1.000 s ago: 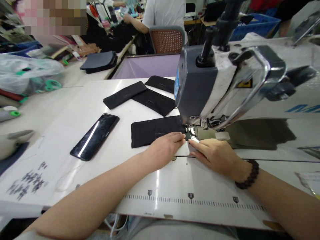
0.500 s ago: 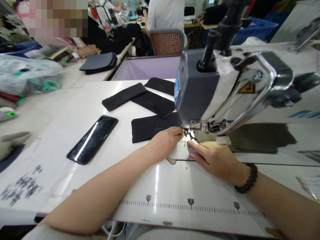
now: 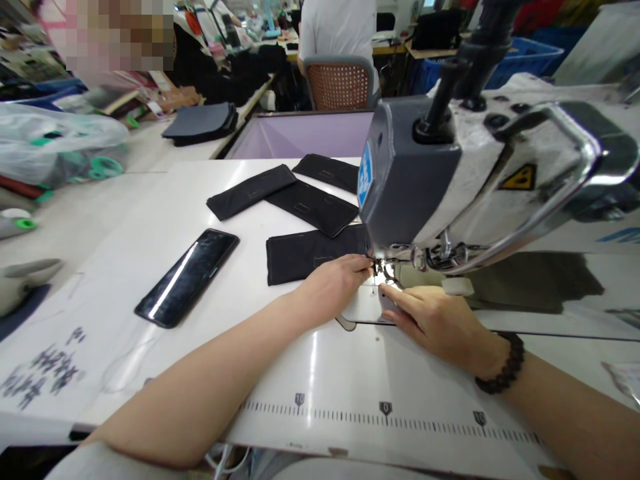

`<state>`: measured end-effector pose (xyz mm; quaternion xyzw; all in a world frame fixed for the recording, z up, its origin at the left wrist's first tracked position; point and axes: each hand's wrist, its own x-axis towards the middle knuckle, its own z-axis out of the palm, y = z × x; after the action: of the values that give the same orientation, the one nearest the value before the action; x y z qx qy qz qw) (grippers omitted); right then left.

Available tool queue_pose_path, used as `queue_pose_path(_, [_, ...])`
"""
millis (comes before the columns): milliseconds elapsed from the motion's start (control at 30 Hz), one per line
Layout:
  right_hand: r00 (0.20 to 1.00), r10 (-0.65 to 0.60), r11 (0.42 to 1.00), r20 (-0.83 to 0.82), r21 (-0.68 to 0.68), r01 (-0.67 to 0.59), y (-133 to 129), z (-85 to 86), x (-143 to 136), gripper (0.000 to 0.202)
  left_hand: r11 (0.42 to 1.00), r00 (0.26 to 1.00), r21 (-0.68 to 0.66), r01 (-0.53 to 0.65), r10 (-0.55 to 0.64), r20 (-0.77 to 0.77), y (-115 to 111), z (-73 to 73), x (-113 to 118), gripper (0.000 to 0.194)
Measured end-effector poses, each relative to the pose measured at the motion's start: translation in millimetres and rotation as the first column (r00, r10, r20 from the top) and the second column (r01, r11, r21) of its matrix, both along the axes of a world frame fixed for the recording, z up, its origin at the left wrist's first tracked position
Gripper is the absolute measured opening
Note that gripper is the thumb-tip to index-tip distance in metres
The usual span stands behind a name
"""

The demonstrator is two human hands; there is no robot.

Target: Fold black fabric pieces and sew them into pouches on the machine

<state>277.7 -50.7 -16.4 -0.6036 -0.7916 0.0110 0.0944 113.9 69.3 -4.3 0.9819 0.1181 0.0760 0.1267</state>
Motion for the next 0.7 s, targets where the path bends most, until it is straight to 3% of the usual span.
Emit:
queue_pose_path(367, [1.0,0.014,0.997,-0.005,0.073,-0.013,-2,-7.8,2,0.037,1.0,0.999,0.029,0.003,-0.002,-0.044,-1,1.7,1,0.019])
queue_pose_path(567, [0.998,0.063,0.989,-0.023,0.133,-0.059,-2,-11.0,4,0.037,0.99,1.0,0.144,0.012,-0.011,-0.005,-2,-5.2,0,0.016])
queue_pose_path(700, [0.991,0.134,0.977,-0.032,0.174,-0.126,0,-12.0,7,0.034,0.969,0.998,0.239,-0.064,0.062,0.015,-10,-3.7,-7,0.015])
